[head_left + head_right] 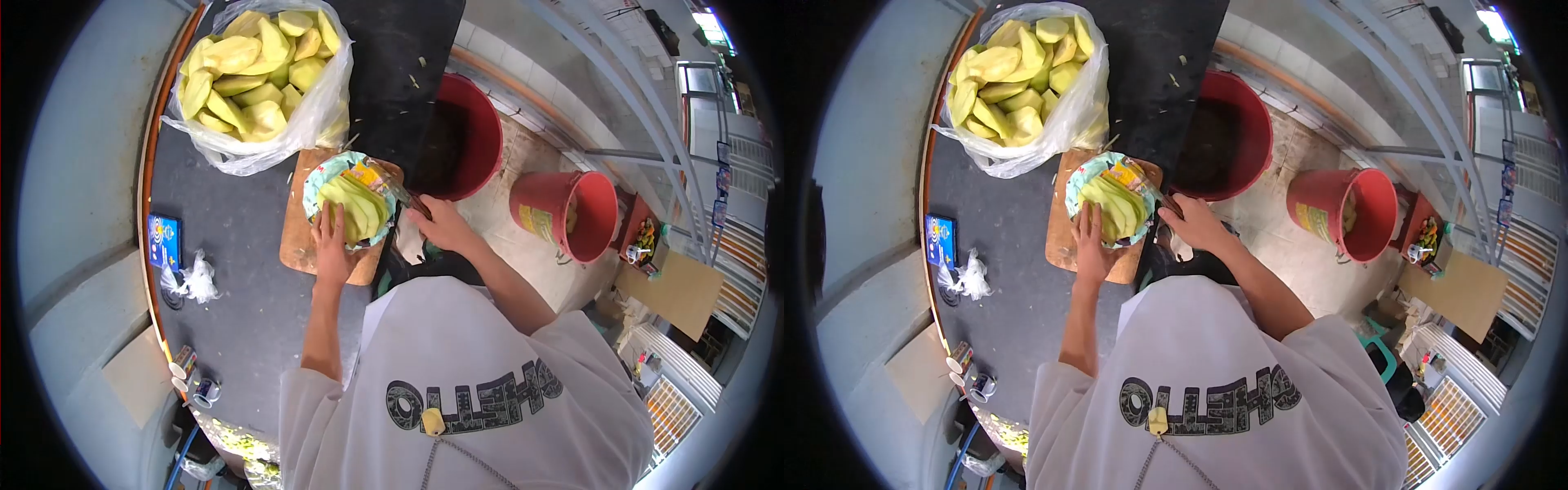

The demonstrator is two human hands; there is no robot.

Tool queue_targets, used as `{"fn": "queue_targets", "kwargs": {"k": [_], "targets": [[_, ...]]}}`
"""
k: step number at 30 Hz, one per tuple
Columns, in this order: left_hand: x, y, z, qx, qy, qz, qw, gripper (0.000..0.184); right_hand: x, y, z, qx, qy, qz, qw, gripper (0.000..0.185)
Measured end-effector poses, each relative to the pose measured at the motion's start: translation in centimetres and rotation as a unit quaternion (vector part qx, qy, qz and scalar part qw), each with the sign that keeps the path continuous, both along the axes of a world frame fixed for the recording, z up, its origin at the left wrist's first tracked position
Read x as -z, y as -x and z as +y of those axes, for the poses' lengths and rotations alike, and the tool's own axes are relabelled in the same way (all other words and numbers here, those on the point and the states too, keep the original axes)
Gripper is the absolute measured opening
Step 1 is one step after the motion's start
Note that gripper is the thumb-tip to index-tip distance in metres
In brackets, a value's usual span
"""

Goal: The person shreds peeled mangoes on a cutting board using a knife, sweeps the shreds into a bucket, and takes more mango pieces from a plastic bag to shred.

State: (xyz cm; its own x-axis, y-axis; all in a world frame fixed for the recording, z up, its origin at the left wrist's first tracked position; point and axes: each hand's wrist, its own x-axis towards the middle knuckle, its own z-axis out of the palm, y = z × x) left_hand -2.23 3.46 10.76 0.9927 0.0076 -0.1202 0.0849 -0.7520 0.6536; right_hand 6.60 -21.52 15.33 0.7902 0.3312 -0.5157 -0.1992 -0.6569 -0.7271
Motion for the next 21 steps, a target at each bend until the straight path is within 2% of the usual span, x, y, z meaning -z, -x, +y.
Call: {"fn": "queue_targets", "kwargs": {"k": [2, 4, 8, 10, 11, 13, 17, 19, 21], "targets": [[0.4, 0.0, 0.2, -0.011, -0.005, 0.028, 1.0, 0.101, 1.1, 0.1, -0.4, -0.003, 0.007, 0.009, 1.0, 0.042], [1.4, 0.4, 0.8, -0.004, 0.011, 0.002, 1.0, 0.096, 2.0, 0.6, -0.5, 0.017, -0.024, -0.097, 0.995, 0.034], [1.9, 0.4, 0.6, 0.058, -0.001, -0.048, 0.997, 0.091, 2.0, 0.5, -0.5, 0.012, -0.015, -0.083, 0.996, 0.033], [1.5, 0.3, 0.3, 0.042, 0.047, -0.043, 0.997, 0.089, -0.1, -0.3, 0.0, -0.004, 0.015, 0.008, 1.0, 0.04], [1.3, 0.3, 0.1, 0.043, 0.048, -0.043, 0.997, 0.089, 0.0, -0.3, 0.1, -0.003, 0.016, 0.008, 1.0, 0.04], [0.6, 0.3, -0.2, -0.051, 0.016, -0.032, 0.998, 0.092, -0.1, -0.1, 0.4, -0.015, -0.009, 0.011, 1.0, 0.038], [-1.3, -0.3, -1.8, -0.13, 0.049, 0.031, 0.99, 0.098, 0.6, 0.5, 1.5, -0.051, 0.026, -0.056, 0.997, 0.037], [-2.0, -1.3, -2.3, -0.012, -0.057, -0.02, 0.998, 0.096, 0.3, 0.3, 2.2, -0.072, 0.032, -0.054, 0.995, 0.037], [-1.5, -1.6, -2.7, -0.013, -0.058, -0.012, 0.998, 0.093, 0.0, 0.4, 2.7, -0.071, 0.031, -0.056, 0.995, 0.036]]}}
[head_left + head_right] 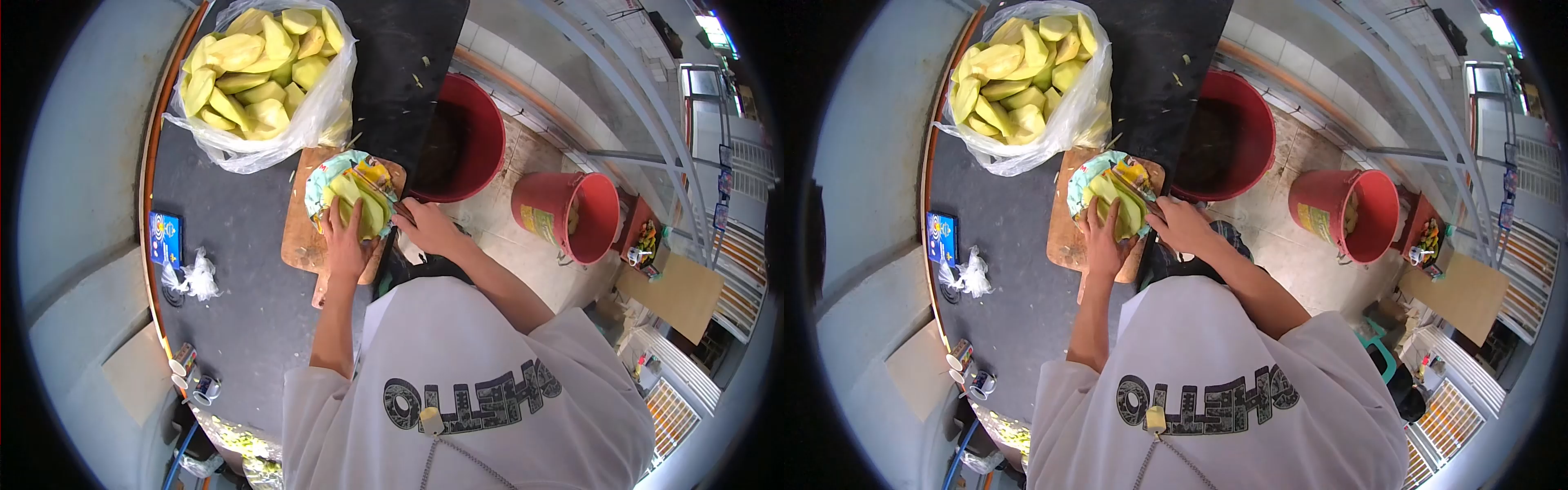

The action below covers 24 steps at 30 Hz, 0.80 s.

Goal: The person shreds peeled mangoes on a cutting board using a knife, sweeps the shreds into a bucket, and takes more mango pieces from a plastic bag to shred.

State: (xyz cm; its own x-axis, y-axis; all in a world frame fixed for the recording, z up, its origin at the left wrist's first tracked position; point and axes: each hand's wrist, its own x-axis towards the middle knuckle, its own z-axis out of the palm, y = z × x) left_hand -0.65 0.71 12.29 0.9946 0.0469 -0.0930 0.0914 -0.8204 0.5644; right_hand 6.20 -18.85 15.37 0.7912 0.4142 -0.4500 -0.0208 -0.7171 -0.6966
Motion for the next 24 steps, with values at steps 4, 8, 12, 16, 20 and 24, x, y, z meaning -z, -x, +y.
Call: {"fn": "queue_targets", "kwargs": {"k": [4, 8, 12, 16, 20, 24], "targets": [[1.3, 0.7, 0.3, -0.002, 0.04, 0.0, 0.999, 0.084, -0.1, -0.1, 0.4, -0.023, 0.023, -0.007, 0.999, 0.036], [3.5, 1.9, 0.5, -0.039, 0.131, -0.015, 0.991, 0.076, 1.3, 0.0, 0.3, -0.052, 0.051, -0.025, 0.997, 0.036], [2.7, 1.8, 0.3, 0.001, 0.05, -0.069, 0.996, 0.07, 1.7, 0.0, 0.5, -0.067, 0.047, -0.022, 0.996, 0.036], [1.1, 0.9, -0.3, 0.001, -0.004, 0.004, 1.0, 0.071, 3.3, 0.1, 0.5, -0.074, 0.07, -0.171, 0.98, 0.037], [0.1, -0.3, -1.2, -0.015, -0.017, 0.052, 0.998, 0.073, 2.6, -1.2, 0.9, -0.088, 0.083, -0.139, 0.983, 0.035], [-0.7, -1.6, -1.9, -0.03, -0.016, 0.07, 0.997, 0.073, 2.4, -2.2, 1.8, -0.138, 0.132, -0.121, 0.974, 0.033]]}}
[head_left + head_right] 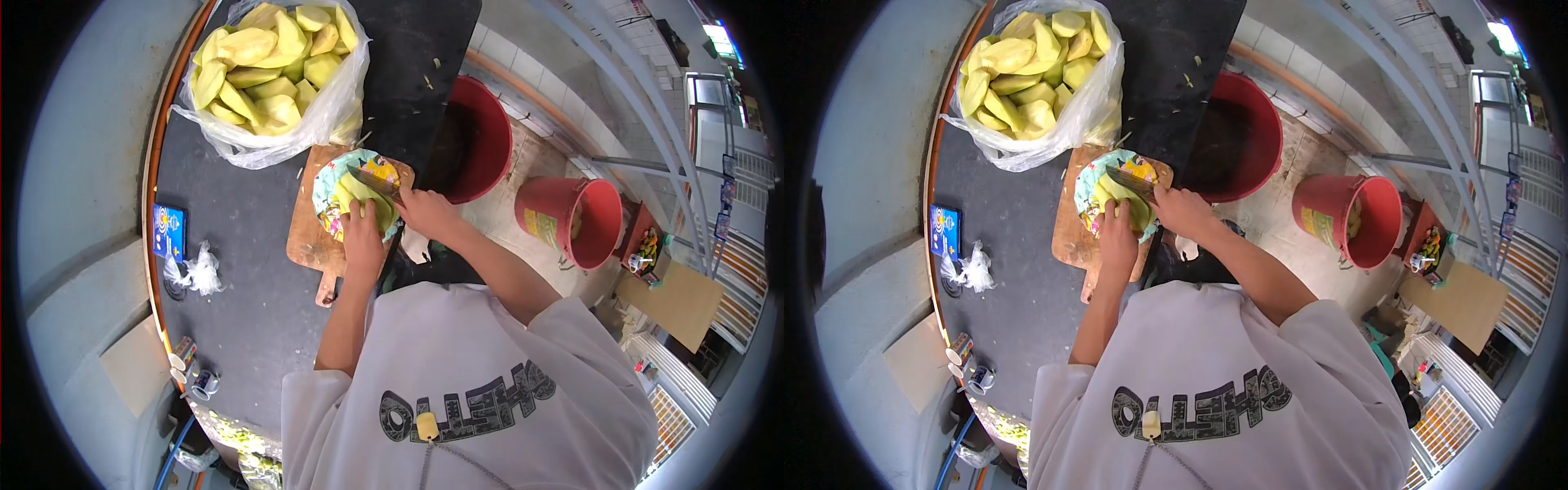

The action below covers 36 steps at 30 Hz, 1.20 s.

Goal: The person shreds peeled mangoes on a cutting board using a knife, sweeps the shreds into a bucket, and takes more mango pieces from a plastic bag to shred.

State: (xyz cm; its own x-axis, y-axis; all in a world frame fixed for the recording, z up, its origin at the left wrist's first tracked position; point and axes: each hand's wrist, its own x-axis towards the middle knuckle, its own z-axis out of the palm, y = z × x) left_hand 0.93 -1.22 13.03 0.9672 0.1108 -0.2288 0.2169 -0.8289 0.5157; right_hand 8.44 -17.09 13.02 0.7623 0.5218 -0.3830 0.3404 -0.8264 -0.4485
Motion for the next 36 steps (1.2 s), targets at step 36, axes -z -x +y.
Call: {"fn": "queue_targets", "kwargs": {"k": [36], "targets": [[3.4, -0.6, 0.7, 0.06, -0.03, -0.005, 0.998, 0.053, -3.9, -1.1, 2.0, -0.113, 0.029, 0.029, 0.993, 0.02]]}}
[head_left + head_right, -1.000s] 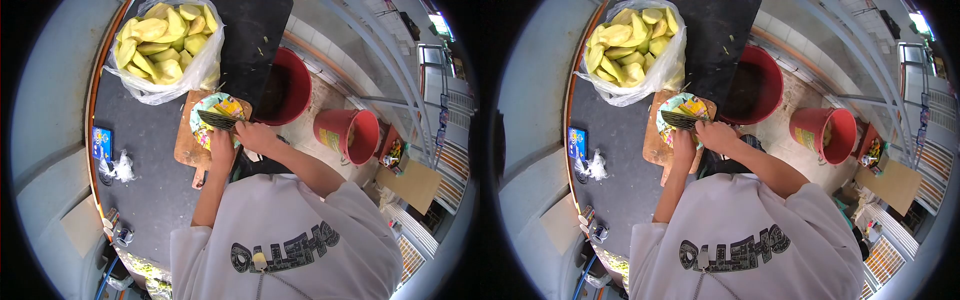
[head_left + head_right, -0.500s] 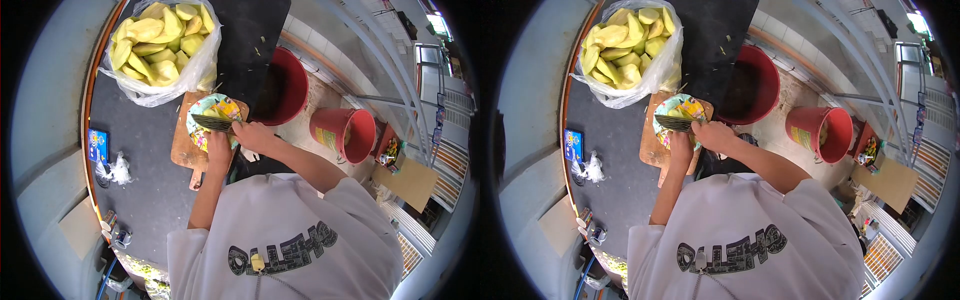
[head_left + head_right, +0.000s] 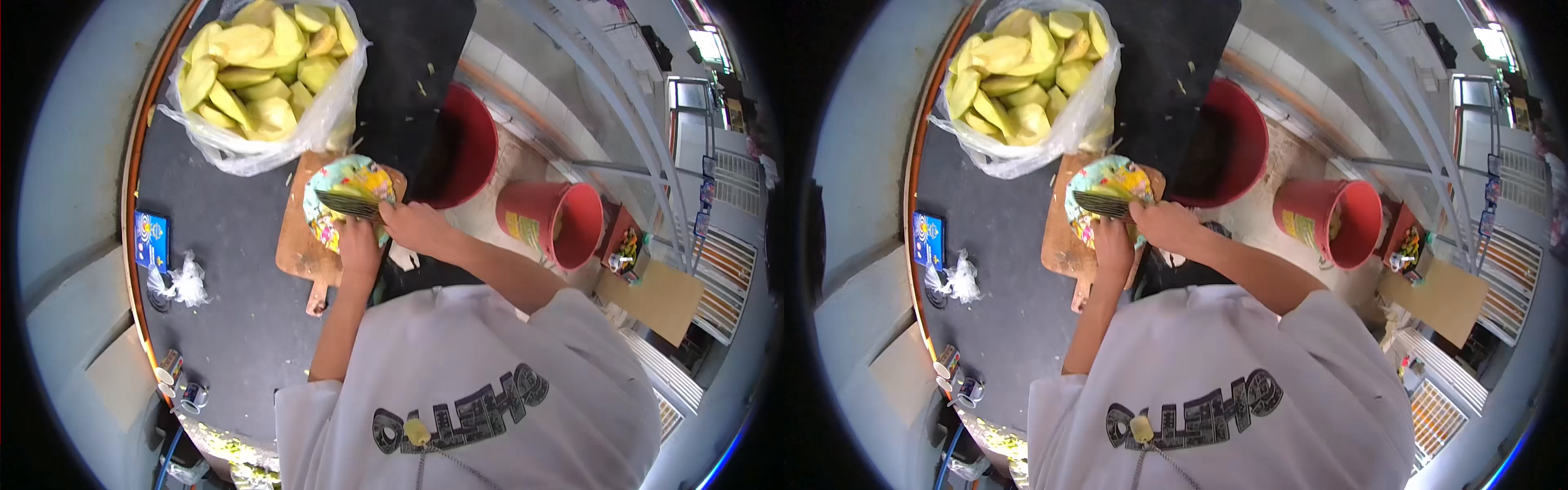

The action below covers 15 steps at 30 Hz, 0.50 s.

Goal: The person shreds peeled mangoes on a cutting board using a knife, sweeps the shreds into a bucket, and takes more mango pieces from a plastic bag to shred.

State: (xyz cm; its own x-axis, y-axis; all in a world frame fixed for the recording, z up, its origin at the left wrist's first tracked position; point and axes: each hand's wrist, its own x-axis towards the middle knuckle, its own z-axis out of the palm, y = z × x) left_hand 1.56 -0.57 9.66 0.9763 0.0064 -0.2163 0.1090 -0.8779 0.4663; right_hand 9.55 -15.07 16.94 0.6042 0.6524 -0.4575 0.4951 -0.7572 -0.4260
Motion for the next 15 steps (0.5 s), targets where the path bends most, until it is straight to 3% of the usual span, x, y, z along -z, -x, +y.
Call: {"fn": "queue_targets", "kwargs": {"k": [1, 3, 6, 7, 9, 11, 13, 15], "targets": [[1.1, 0.8, 0.3, 0.066, 0.014, -0.066, 0.996, 0.056, -1.1, 0.0, 0.5, -0.012, -0.033, -0.009, 0.999, 0.02], [0.8, 1.0, 0.0, 0.024, -0.004, -0.011, 1.0, 0.063, 1.8, -0.4, -0.7, 0.008, -0.014, 0.0, 1.0, 0.02], [-3.4, -0.7, -0.6, -0.062, 0.017, 0.035, 0.997, 0.051, 2.5, -0.6, -0.5, 0.009, 0.026, -0.01, 1.0, 0.023], [-1.6, -0.5, -0.2, -0.067, 0.016, 0.034, 0.997, 0.051, 2.1, -0.4, -0.1, -0.004, 0.047, -0.022, 0.999, 0.027], [1.3, 0.7, 0.3, 0.032, 0.049, 0.006, 0.998, 0.063, 1.8, 0.5, 0.0, -0.016, 0.01, -0.033, 0.999, 0.028], [1.0, 0.9, -0.4, 0.011, 0.008, 0.027, 1.0, 0.061, 2.7, -0.4, -0.5, -0.01, 0.044, -0.001, 0.999, 0.029], [-3.5, -0.8, -0.6, -0.047, -0.002, 0.042, 0.998, 0.049, 3.6, -1.1, -1.3, -0.002, 0.044, 0.013, 0.999, 0.03], [-1.5, -0.6, -0.6, -0.064, 0.004, 0.05, 0.997, 0.05, 2.2, -0.9, -0.5, -0.014, 0.042, -0.007, 0.999, 0.022]]}}
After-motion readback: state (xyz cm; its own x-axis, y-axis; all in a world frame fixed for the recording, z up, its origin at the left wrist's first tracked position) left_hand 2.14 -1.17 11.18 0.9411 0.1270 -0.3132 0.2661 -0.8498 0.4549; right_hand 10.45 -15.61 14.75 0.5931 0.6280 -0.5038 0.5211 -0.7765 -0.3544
